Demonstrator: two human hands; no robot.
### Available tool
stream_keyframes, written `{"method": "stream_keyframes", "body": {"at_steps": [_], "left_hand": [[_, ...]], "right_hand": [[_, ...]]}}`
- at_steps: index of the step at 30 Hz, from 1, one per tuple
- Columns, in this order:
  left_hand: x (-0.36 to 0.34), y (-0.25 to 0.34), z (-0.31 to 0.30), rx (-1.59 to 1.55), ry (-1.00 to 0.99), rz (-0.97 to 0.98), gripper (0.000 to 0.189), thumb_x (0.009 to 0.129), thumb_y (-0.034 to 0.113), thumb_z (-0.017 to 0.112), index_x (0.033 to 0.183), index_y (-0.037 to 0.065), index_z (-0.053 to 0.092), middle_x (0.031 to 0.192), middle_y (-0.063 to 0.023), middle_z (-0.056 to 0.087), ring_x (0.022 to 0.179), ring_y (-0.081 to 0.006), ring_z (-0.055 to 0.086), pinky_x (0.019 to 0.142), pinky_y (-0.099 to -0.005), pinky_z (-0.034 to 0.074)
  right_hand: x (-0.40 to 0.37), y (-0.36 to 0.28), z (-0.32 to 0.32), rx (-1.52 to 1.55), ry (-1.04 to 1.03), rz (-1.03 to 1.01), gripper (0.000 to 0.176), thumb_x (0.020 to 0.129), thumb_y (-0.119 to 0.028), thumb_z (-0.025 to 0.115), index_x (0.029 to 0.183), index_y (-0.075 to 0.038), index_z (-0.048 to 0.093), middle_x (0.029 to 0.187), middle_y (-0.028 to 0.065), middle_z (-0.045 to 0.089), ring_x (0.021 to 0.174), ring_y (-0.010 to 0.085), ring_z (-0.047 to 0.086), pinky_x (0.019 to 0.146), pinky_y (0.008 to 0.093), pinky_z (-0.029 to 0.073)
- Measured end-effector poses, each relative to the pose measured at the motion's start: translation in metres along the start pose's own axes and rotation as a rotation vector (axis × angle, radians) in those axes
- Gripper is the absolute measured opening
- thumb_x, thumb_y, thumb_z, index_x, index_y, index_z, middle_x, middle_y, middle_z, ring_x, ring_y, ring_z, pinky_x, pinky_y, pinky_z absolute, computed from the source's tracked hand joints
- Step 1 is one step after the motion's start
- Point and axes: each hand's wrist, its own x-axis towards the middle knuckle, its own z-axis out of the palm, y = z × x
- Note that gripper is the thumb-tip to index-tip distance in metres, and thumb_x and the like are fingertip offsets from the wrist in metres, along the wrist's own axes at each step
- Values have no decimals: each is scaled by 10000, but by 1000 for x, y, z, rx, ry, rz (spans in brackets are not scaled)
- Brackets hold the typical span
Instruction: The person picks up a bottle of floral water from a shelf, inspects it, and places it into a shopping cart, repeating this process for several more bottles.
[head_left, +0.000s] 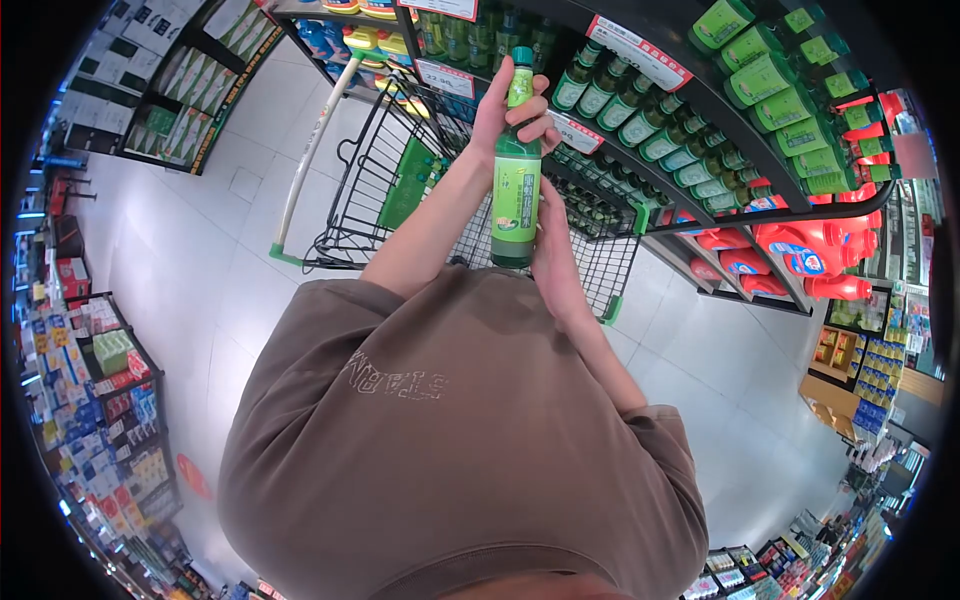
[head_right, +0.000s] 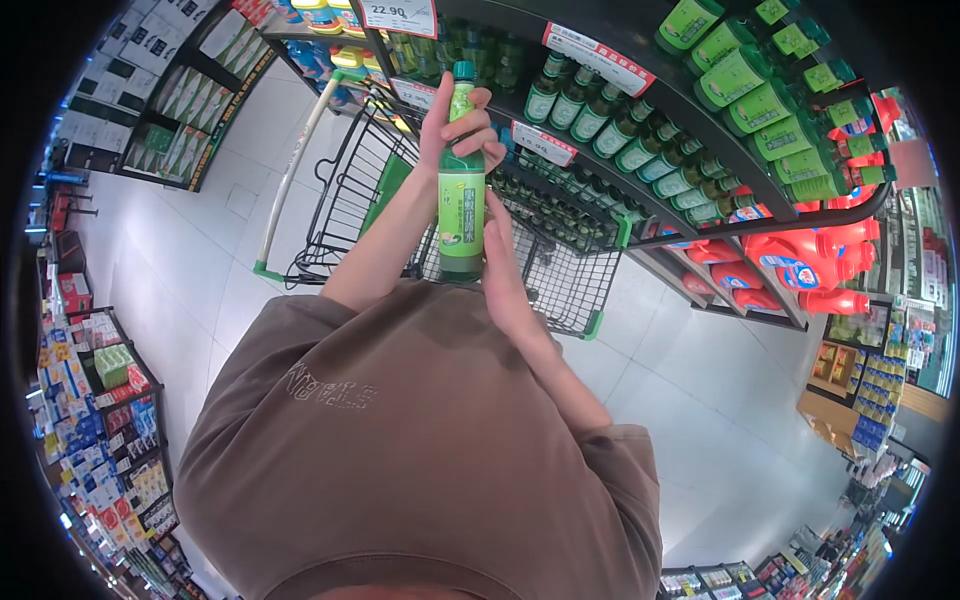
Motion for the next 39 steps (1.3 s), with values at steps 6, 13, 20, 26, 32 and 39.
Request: {"method": "stream_keyframes", "body": {"at_steps": [6,13,20,26,32,39], "left_hand": [[-1,0,2,225,142,93,500,941,560,331,974,108,542,522,31,421,472,-147,449,646,-335,477],[4,-20,55,947,457,-182,564,982,491,248,1220,26,462,948,-105,612,839,-199,615,779,-331,491],[-1,-40,67,1425,728,-276,302,954,220,511,1198,42,498,1046,-51,576,899,-93,578,707,-257,517],[11,-58,70,1554,591,-179,264,944,161,515,1154,1,502,1053,-69,614,879,-109,605,667,-252,516],[76,-41,137,1830,383,-4,249,944,174,516,1136,16,508,992,-64,633,840,-88,598,672,-236,486],[182,-23,166,1956,280,252,302,932,266,549,1152,60,544,1069,-40,593,962,-119,587,752,-262,519]], "right_hand": [[-1,-9,6,-170,-7,6,623,884,-207,606,1368,-7,268,1172,102,484,1050,153,477,904,295,408],[-3,6,-19,-423,106,-176,539,837,-141,671,1261,12,377,1055,86,535,964,136,511,847,289,430],[-2,8,-46,-649,312,-320,570,802,-138,690,1262,8,386,1084,154,557,979,215,561,851,323,442],[-3,4,-66,-610,293,-370,673,757,-124,722,1308,-3,354,1162,186,502,1050,287,532,888,369,437],[-4,12,-81,-523,508,-410,880,731,-112,762,1417,-69,213,1414,144,243,1213,274,429,936,396,433],[-11,28,-90,-492,474,-294,693,790,-129,712,1351,-52,312,1337,129,358,1184,244,469,885,344,473]]}}
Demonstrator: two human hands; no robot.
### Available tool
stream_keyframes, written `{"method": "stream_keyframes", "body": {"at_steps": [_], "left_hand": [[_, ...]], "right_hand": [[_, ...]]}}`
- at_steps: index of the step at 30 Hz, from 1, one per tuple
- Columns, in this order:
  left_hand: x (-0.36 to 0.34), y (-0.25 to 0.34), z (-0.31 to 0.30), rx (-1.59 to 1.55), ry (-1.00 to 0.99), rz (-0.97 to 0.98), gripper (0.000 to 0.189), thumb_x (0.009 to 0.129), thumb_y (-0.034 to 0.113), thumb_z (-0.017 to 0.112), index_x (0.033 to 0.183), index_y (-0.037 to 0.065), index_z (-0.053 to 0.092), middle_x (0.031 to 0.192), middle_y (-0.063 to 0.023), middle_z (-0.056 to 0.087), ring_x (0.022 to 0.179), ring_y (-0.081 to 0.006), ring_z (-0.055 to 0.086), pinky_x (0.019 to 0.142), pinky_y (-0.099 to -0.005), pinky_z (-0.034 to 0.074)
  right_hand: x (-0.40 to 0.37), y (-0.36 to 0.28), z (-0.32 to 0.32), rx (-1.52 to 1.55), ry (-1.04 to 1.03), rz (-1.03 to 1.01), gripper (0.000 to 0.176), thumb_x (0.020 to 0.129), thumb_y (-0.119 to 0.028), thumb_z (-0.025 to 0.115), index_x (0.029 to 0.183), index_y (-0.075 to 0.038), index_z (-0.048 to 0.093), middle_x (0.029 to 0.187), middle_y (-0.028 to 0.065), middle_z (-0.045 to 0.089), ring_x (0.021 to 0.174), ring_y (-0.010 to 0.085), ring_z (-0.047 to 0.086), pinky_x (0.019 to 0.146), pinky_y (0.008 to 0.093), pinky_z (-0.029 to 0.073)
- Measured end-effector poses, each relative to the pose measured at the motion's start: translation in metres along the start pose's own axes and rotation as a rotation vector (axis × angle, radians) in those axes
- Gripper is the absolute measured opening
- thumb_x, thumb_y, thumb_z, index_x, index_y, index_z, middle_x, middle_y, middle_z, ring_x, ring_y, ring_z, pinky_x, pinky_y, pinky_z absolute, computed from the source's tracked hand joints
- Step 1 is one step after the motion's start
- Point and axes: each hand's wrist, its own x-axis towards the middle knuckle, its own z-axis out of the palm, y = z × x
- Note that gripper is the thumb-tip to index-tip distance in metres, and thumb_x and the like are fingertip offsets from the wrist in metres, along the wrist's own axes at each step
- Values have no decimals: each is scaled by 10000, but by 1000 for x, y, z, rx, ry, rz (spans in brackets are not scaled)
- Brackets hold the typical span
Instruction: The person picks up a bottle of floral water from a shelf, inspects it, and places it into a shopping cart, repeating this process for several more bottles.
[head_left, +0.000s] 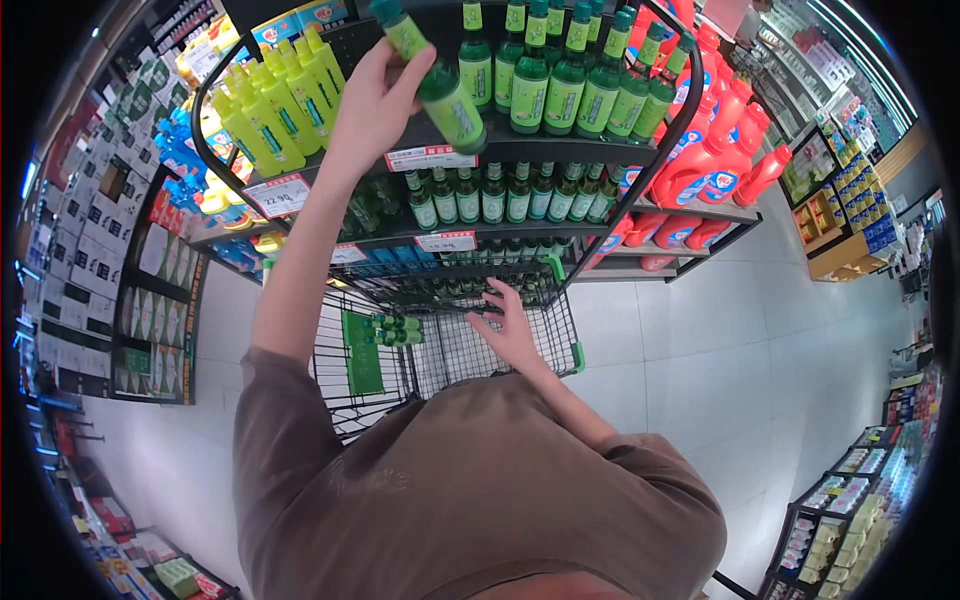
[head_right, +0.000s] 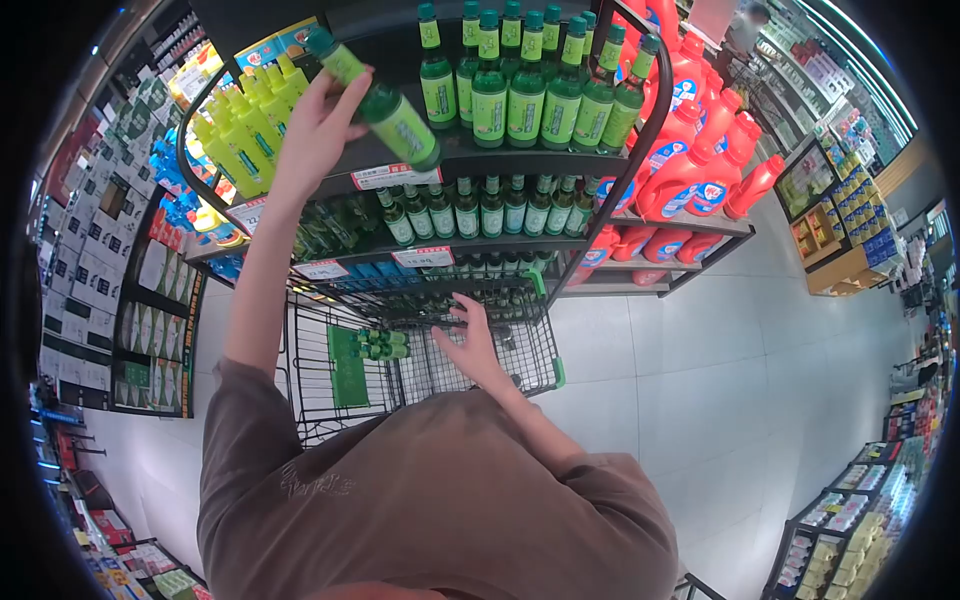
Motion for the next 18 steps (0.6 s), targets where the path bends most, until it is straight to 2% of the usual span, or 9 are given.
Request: {"method": "stream_keyframes", "body": {"at_steps": [4,6,14,18], "left_hand": [[57,-36,15,69,27,75,343,915,302,573,1160,63,552,1041,-53,611,941,-129,595,763,-272,512],[79,-60,22,228,27,243,382,906,317,583,1175,49,541,1006,-68,618,921,-136,601,742,-273,522],[95,-82,46,404,-45,159,395,896,323,589,1119,-1,554,995,-102,589,905,-167,606,687,-293,547],[103,-96,53,436,-71,187,390,896,322,588,1098,-11,561,986,-106,593,885,-169,608,685,-296,550]], "right_hand": [[-2,11,1,47,-11,4,586,803,-123,685,1290,-29,371,1259,159,388,1138,249,488,863,336,479],[-2,17,-1,72,-11,19,578,806,-124,683,1287,-28,376,1259,160,389,1142,248,486,861,334,480],[0,25,-9,141,6,41,513,822,-119,667,1257,-26,411,1251,133,449,1107,229,524,849,321,483],[1,25,-10,151,0,55,503,825,-122,666,1251,-25,417,1251,137,465,1107,225,527,840,315,484]]}}
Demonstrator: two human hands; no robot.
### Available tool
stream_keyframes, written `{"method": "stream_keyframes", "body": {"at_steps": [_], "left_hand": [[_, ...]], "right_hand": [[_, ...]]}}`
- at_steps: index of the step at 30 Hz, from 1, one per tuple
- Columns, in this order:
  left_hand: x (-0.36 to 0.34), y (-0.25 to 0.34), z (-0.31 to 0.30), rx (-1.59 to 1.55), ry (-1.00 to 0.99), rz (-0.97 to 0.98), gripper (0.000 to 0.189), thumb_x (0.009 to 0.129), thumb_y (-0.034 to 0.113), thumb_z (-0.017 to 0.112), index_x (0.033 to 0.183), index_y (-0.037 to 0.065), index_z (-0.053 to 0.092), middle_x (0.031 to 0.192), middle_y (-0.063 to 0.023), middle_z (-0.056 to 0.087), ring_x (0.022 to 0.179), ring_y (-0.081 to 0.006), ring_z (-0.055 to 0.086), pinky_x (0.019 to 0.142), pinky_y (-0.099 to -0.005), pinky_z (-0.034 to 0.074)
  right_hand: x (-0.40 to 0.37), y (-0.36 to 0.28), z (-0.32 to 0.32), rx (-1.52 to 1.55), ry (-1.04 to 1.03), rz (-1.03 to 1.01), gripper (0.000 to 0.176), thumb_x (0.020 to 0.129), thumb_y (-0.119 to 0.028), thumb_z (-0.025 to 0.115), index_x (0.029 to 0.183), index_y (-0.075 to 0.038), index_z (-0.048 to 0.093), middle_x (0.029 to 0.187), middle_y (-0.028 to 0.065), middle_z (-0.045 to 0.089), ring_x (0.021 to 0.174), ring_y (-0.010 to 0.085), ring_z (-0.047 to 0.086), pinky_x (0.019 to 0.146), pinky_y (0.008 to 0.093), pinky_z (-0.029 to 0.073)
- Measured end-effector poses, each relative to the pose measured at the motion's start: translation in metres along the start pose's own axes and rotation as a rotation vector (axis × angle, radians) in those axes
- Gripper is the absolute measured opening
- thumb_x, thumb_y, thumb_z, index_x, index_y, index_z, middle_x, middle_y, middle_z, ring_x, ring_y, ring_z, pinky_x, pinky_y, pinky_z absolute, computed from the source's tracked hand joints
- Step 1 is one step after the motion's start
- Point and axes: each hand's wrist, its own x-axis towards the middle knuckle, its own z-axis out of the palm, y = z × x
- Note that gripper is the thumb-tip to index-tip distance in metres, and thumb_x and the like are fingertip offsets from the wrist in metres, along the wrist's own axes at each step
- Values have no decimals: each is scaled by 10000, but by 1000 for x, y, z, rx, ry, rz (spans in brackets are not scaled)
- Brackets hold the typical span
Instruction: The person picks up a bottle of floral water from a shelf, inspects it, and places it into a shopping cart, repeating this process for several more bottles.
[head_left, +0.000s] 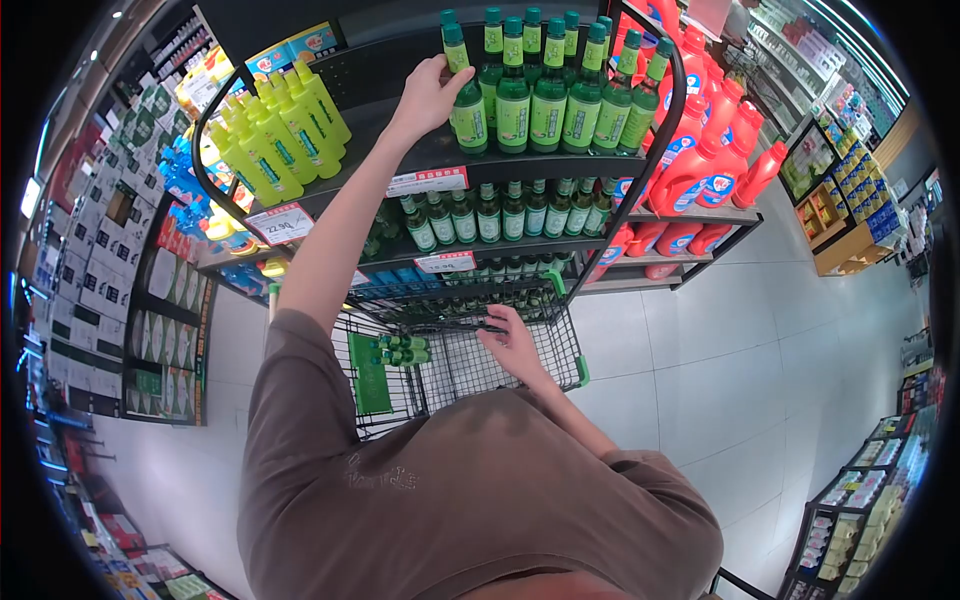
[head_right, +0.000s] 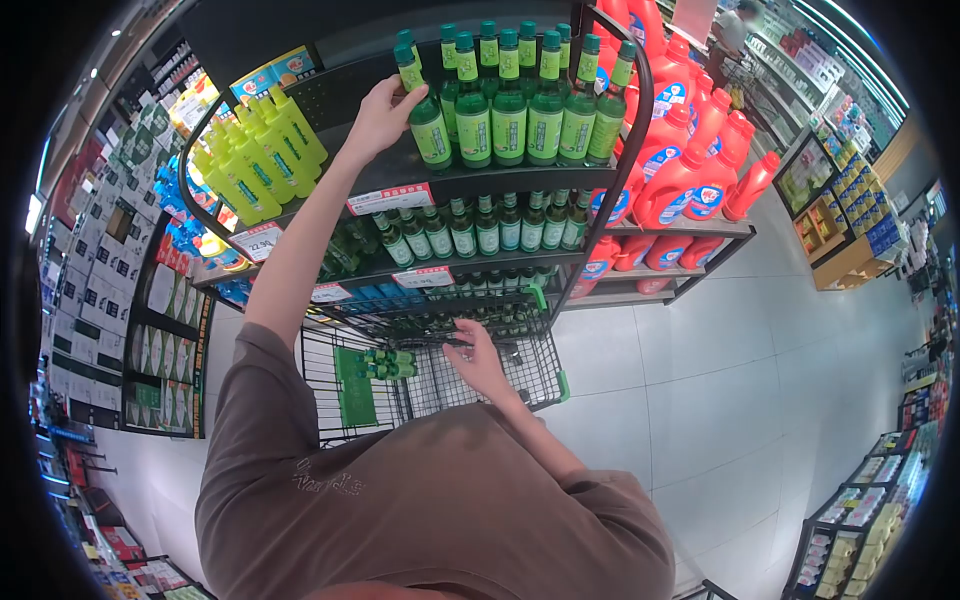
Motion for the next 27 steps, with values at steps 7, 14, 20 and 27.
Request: {"method": "stream_keyframes", "body": {"at_steps": [7,14,20,27], "left_hand": [[9,11,0,-41,-40,-41,388,872,337,610,1002,-28,592,924,-152,629,857,-234,631,740,-340,514],[3,19,2,12,65,63,446,827,364,660,1026,-28,584,954,-148,653,855,-238,648,773,-348,511],[-6,8,8,160,218,205,402,801,318,695,1008,-6,580,907,-115,629,846,-213,628,750,-323,498],[-95,32,-31,-327,332,-68,268,854,201,620,987,-11,525,893,-135,535,793,-225,552,732,-335,468]], "right_hand": [[1,0,0,-31,-3,3,471,832,-129,658,1231,-25,431,1236,136,491,1078,219,548,825,315,491],[3,16,1,-39,-62,56,438,844,-91,644,1222,-56,427,1200,92,508,1060,176,546,808,294,490],[1,21,7,-29,-84,102,439,830,-90,651,1211,-48,438,1149,98,536,1011,176,570,781,299,495],[-7,64,-2,-148,-206,230,390,844,-172,640,1176,-48,478,1043,118,580,914,188,612,740,302,514]]}}
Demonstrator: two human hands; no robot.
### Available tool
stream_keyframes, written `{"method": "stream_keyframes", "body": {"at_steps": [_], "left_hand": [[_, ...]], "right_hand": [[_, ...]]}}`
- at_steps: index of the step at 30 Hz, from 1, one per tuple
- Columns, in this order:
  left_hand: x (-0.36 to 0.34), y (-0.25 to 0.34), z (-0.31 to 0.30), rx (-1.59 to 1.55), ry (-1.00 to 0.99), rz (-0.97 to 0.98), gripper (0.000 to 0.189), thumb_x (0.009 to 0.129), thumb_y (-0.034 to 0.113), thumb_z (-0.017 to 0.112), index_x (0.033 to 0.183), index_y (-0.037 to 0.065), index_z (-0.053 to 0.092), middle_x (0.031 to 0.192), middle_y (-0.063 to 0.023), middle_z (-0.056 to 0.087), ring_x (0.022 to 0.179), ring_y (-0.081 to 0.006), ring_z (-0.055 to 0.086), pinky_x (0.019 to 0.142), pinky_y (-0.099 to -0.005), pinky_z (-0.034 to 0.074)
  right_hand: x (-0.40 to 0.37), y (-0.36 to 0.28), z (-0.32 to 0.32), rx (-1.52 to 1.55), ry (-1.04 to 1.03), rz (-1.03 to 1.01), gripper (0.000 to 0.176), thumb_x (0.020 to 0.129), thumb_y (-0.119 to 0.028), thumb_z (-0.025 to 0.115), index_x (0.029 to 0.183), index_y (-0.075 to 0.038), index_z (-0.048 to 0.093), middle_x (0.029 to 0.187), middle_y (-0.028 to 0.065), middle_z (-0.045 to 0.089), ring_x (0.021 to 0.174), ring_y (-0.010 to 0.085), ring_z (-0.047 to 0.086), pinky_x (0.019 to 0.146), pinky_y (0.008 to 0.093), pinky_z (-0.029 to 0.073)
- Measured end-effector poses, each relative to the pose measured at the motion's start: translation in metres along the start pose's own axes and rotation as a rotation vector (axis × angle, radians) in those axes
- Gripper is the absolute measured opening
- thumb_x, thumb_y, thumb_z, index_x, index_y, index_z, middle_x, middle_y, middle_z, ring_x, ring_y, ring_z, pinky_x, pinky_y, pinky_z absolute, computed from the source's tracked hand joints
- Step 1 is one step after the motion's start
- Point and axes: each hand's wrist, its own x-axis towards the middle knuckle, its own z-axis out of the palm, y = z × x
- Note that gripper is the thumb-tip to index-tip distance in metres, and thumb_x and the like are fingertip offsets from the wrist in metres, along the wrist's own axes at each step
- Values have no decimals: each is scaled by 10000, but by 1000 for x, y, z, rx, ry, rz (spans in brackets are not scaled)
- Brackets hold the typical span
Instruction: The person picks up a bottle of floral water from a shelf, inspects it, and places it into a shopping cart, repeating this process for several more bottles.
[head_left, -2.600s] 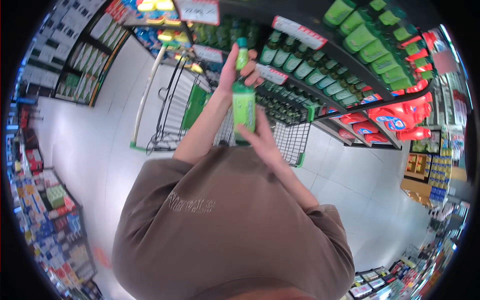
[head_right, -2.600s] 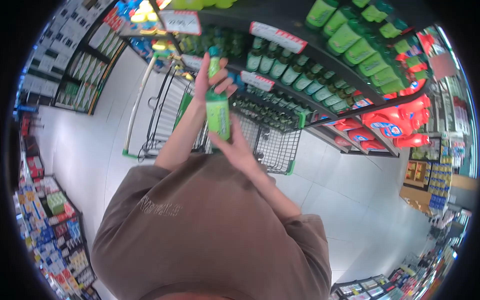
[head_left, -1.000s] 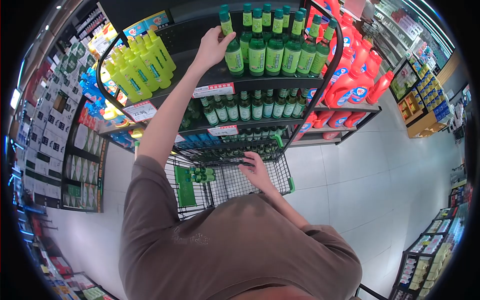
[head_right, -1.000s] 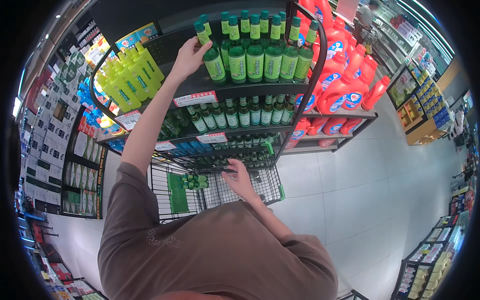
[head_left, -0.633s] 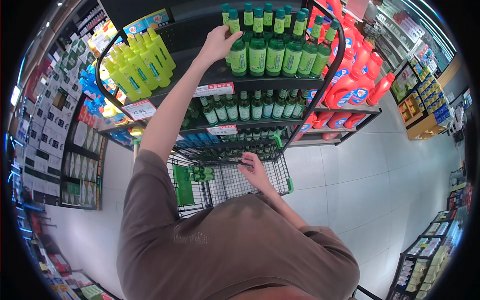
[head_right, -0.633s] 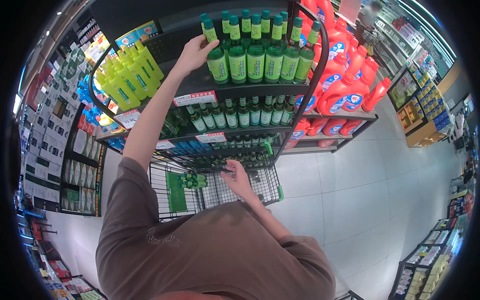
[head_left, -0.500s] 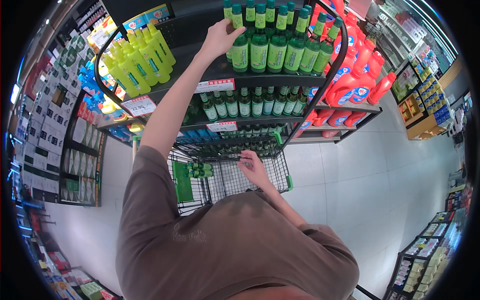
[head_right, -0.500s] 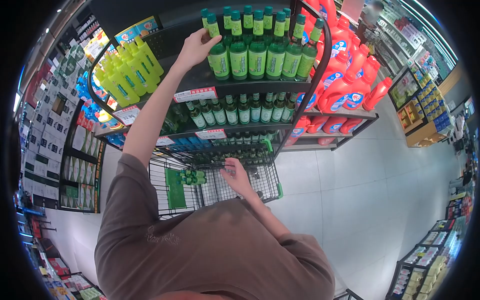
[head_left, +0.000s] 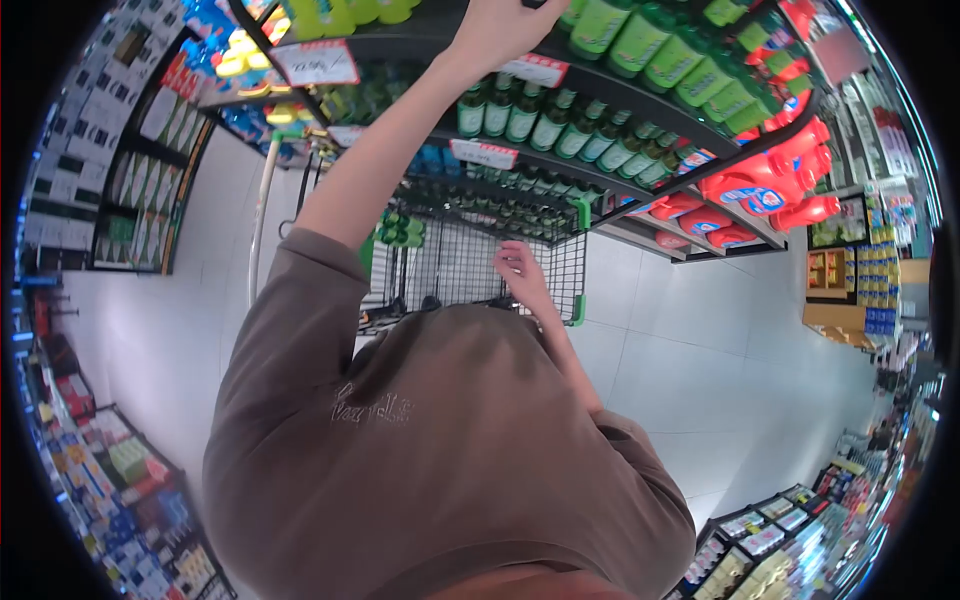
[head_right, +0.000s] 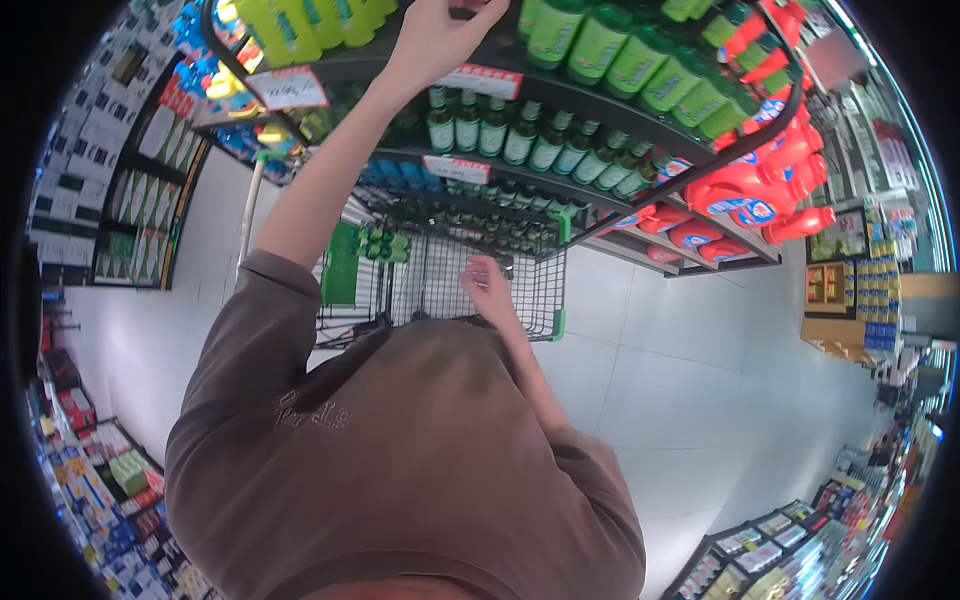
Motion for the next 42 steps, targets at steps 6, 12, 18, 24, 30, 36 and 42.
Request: {"method": "stream_keyframes", "body": {"at_steps": [6,12,18,24,30,36,42], "left_hand": [[-189,-140,-75,-58,185,-404,160,901,167,588,965,28,539,749,15,552,660,-59,508,571,-211,410],[-448,-209,-134,453,55,-1190,339,818,317,577,886,-13,616,809,-191,657,806,-324,650,721,-383,493],[-569,-257,-168,310,-315,-1557,289,762,253,559,842,-11,644,803,-198,665,825,-306,661,758,-372,511],[-545,-330,-169,469,-421,-1400,368,761,256,562,995,-28,583,937,-296,618,945,-398,603,841,-439,475],[-474,-386,-152,535,-130,-1282,601,761,252,635,1217,-41,375,1088,-280,572,1007,-421,567,888,-446,459],[-443,-432,-145,552,-359,-1457,677,780,281,654,1286,-9,309,1130,-264,569,1056,-394,560,908,-427,461],[-447,-448,-139,653,-508,-1425,541,841,304,582,1239,-13,398,1047,-250,616,991,-386,602,853,-448,496]], "right_hand": [[-17,59,-19,-266,-215,242,346,838,-253,649,1089,-34,558,968,122,645,863,213,637,749,317,507],[-36,130,-37,-675,-292,360,400,815,-331,635,1089,-44,586,1001,172,650,923,301,634,793,365,500],[-61,158,-40,-764,-395,387,317,803,-272,650,1024,-46,651,982,137,660,922,270,636,783,356,504],[-84,165,-32,-541,-143,418,272,784,-166,681,1027,-51,640,1019,125,641,950,272,624,833,326,498],[-106,159,-35,-799,-145,408,391,807,-223,664,1164,-89,576,1177,133,579,1108,312,535,914,382,446],[-148,143,-37,-538,-22,797,432,836,-296,624,1217,-104,554,1229,134,562,1125,313,542,930,358,444],[-216,173,-56,-379,65,863,435,878,-257,571,1223,5,528,1179,178,588,1131,261,545,942,339,435]]}}
